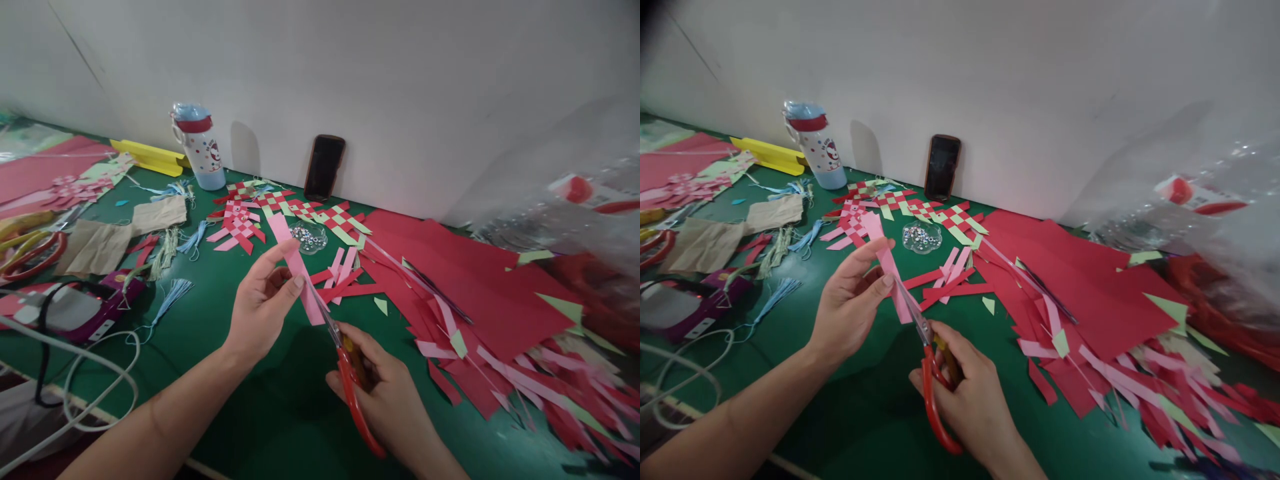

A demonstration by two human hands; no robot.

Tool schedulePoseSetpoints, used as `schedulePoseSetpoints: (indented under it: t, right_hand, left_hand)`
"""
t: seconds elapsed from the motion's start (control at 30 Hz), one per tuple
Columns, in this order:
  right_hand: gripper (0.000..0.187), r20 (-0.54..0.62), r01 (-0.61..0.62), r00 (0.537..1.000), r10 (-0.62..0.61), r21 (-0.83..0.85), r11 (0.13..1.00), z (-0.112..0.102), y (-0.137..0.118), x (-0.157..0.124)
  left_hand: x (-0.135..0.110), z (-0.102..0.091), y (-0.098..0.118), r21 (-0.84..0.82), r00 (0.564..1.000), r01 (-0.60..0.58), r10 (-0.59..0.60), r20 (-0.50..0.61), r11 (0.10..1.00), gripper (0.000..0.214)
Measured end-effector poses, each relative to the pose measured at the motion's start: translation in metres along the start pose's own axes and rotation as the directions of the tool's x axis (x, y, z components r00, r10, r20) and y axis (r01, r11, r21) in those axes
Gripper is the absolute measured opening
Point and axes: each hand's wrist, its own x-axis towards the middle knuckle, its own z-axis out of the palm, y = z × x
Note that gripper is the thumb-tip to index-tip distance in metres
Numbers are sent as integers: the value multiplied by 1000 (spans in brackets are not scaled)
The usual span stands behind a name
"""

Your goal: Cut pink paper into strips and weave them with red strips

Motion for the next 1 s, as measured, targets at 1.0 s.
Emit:
schedulePoseSetpoints:
  t: [1.0]
  right_hand:
    - [47,-70,57,996,-61,-68,996,2,-4,1]
  left_hand:
    - [-5,5,4,46,1000,13,-13,7,999,38]
